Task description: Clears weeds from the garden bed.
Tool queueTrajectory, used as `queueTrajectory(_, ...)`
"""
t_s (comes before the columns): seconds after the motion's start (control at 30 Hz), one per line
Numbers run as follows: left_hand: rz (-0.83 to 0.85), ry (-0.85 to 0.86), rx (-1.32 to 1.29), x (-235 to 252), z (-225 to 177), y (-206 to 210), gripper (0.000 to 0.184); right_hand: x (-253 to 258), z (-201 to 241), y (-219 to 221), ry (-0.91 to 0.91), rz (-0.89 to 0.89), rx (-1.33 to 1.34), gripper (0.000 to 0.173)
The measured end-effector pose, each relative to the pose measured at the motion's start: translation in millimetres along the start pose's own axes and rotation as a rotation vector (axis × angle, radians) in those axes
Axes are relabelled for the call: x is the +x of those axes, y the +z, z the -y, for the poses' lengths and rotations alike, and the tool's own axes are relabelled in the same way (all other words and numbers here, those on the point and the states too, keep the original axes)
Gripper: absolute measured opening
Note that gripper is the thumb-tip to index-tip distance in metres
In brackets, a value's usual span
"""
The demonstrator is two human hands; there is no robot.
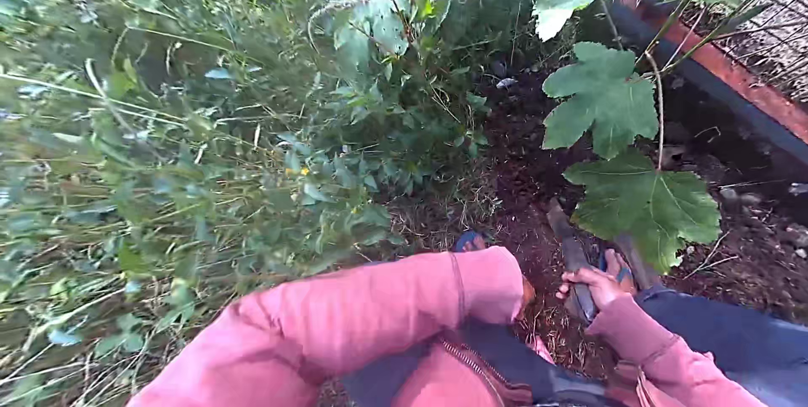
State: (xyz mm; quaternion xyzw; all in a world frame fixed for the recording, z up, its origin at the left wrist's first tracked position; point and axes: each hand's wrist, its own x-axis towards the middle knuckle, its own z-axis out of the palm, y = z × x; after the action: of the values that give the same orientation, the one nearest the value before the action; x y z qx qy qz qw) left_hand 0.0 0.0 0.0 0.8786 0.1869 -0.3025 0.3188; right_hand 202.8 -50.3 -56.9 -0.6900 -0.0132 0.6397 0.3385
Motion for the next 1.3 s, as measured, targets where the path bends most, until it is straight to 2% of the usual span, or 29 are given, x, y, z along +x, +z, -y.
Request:
queueTrajectory(0.07, 0.007, -0.207, -0.132, 16, 20, 4, 0.026, 7, -2, -2, -0.009, 0.145, -0.091, 0.032)
queueTrajectory(0.13, 0.104, -0.200, -0.088, 45, 77, -14, 0.025, 21, -5, -4, -0.062, 0.248, -0.319, 0.058)
queueTrajectory(0.17, 0.099, -0.191, -0.038, 60, 107, -23, 0.024, 27, -10, -4, -0.079, 0.262, -0.461, 0.069)
queueTrajectory(0.23, -0.043, -0.245, -0.042, 89, 155, -37, 0.027, 33, -20, -6, -0.079, 0.273, -0.746, 0.087)
queueTrajectory(0.27, -0.134, -0.305, -0.148, 106, 171, -43, 0.033, 32, -24, -8, -0.070, 0.271, -0.852, 0.092)
queueTrajectory(0.33, -0.312, -0.422, -0.303, 132, 200, -47, 0.045, 27, -22, -11, -0.065, 0.274, -0.999, 0.097)
queueTrajectory(0.4, -0.369, -0.480, -0.286, 147, 224, -38, 0.052, 20, -15, -15, -0.085, 0.255, -1.073, 0.095)
queueTrajectory(0.53, -0.216, -0.485, -0.068, 145, 264, -12, 0.074, 6, 10, -10, -0.087, 0.240, -1.234, 0.091)
queueTrajectory(0.63, -0.116, -0.526, 0.083, 125, 291, 0, 0.068, -1, 27, 4, -0.107, 0.235, -1.408, 0.086)
queueTrajectory(0.7, -0.087, -0.533, 0.141, 117, 303, -1, 0.064, 11, 33, 17, -0.163, 0.241, -1.484, 0.082)
queueTrajectory(0.77, -0.133, -0.512, 0.150, 117, 312, 2, 0.058, 40, 33, 39, -0.208, 0.231, -1.535, 0.079)
queueTrajectory(0.83, -0.161, -0.508, 0.122, 119, 311, 5, 0.051, 69, 28, 62, -0.193, 0.214, -1.547, 0.082)
queueTrajectory(0.9, -0.225, -0.496, 0.059, 127, 315, 0, 0.044, 85, 24, 67, -0.194, 0.186, -1.477, 0.084)
queueTrajectory(0.93, -0.253, -0.486, 0.047, 134, 320, -2, 0.045, 88, 19, 62, -0.192, 0.172, -1.361, 0.083)
queueTrajectory(1.03, -0.292, -0.524, -0.053, 146, 307, -8, 0.053, 82, 9, 39, -0.206, 0.103, -0.730, 0.077)
queueTrajectory(1.1, -0.262, -0.617, -0.105, 149, 290, -16, 0.058, 65, 21, 27, -0.203, 0.069, -0.615, 0.079)
queueTrajectory(1.2, -0.183, -0.681, -0.016, 155, 280, -13, 0.057, 36, 32, -3, -0.253, 0.092, -0.976, 0.084)
queueTrajectory(1.3, -0.025, -0.673, 0.147, 164, 279, -15, 0.032, 23, 32, -3, -0.314, 0.133, -1.356, 0.079)
